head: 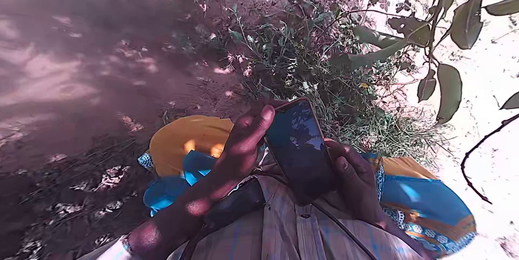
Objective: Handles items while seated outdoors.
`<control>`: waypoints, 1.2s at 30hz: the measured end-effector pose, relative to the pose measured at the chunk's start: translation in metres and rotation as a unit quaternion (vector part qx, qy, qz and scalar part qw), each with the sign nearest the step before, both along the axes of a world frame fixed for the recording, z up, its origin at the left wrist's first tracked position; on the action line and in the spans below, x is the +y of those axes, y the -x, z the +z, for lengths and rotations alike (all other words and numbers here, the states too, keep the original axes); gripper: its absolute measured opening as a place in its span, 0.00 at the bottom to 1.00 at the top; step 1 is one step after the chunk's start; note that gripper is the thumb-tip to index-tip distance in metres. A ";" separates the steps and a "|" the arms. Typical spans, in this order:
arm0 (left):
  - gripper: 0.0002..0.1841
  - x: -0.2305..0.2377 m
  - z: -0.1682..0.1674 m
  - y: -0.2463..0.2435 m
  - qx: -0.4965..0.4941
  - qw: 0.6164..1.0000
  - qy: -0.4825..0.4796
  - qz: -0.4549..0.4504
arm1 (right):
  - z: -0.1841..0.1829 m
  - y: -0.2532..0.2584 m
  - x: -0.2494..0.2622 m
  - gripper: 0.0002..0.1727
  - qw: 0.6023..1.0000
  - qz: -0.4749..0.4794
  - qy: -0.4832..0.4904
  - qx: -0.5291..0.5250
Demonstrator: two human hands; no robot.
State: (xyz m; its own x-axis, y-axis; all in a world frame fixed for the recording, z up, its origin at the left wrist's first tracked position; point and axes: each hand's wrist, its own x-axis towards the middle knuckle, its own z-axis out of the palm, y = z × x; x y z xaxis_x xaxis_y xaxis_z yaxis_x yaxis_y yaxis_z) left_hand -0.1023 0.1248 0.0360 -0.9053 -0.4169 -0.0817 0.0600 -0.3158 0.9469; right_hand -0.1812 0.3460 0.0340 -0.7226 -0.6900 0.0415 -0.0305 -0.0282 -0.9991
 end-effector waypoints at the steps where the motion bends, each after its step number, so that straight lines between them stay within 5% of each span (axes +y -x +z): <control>1: 0.21 0.001 0.001 0.000 -0.005 1.000 -0.003 0.003 | 0.000 0.000 0.000 0.21 1.000 -0.002 -0.001 0.003; 36: 0.22 0.000 0.001 -0.013 0.063 0.994 -0.088 0.021 | 0.001 -0.004 -0.004 0.18 0.998 -0.006 0.063 0.020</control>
